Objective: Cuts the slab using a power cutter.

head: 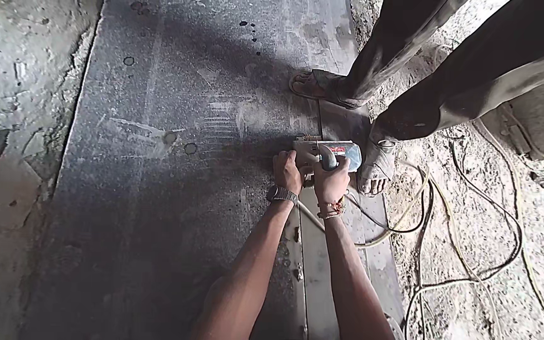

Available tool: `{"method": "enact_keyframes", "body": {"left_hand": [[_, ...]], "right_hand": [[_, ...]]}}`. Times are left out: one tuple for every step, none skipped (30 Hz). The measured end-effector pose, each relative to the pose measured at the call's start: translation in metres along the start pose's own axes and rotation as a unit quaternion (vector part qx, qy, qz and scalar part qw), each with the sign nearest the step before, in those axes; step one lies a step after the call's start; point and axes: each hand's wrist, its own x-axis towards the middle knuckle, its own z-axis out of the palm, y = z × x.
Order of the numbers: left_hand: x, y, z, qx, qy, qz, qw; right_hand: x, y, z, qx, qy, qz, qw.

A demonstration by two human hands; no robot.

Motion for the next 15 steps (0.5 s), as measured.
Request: {"method": "enact_keyframes", "body": {"left_hand": [[0.001, 0.0, 0.0, -0.001, -0.001, -0.002, 1.0], [0.001, 0.001, -0.001, -0.001, -0.001, -0.003, 1.0], [0.002, 0.0, -0.001, 0.0, 0.0, -0.002, 1.0], [0.003, 0.0, -0.001, 0.001, 0.001, -0.002, 1.0], [0.003, 0.001, -0.001, 0.001, 0.002, -0.003, 1.0], [0.004, 0.001, -0.001, 0.001, 0.001, -0.004, 1.0], [0.004, 0.002, -0.001, 0.003, 0.001, -0.006, 1.0], [0.005, 0.003, -0.002, 0.006, -0.002, -0.008, 1.0], [0.006, 0.004, -0.003, 0.009, -0.005, -0.012, 1.0], [0.007, 0.006, -0.005, 0.013, -0.011, -0.015, 1.0], [0.008, 0.008, -0.007, 0.018, -0.021, -0.021, 0.999], [0.009, 0.009, -0.009, 0.021, -0.029, -0.026, 0.999], [0.01, 0.011, -0.011, 0.026, -0.038, -0.028, 0.999], [0.012, 0.011, -0.013, 0.035, -0.048, -0.026, 0.998], [0.014, 0.012, -0.016, 0.046, -0.062, -0.021, 0.997]], "right_hand": [[0.0, -0.001, 0.0, -0.002, 0.0, 0.002, 1.0], [0.0, -0.002, 0.0, -0.004, 0.0, 0.003, 1.0], [0.0, -0.002, 0.0, -0.005, 0.0, 0.003, 1.0], [0.001, -0.003, 0.001, -0.004, 0.002, 0.001, 1.0], [0.001, -0.003, 0.001, -0.006, 0.002, 0.001, 1.0], [0.002, -0.003, 0.0, -0.005, 0.0, 0.001, 1.0], [0.002, -0.003, 0.001, -0.006, 0.0, 0.001, 1.0], [0.003, -0.004, 0.0, -0.007, -0.001, 0.002, 1.0], [0.004, -0.005, 0.0, -0.007, -0.001, 0.002, 1.0], [0.004, -0.006, 0.0, -0.007, -0.003, 0.003, 1.0], [0.006, -0.006, -0.001, -0.01, -0.007, 0.002, 1.0], [0.008, -0.006, -0.002, -0.011, -0.013, -0.003, 1.0], [0.01, -0.006, -0.003, -0.008, -0.024, -0.011, 1.0], [0.013, -0.004, -0.003, 0.0, -0.035, -0.024, 0.999], [0.016, -0.002, -0.004, 0.018, -0.051, -0.037, 0.998]]}}
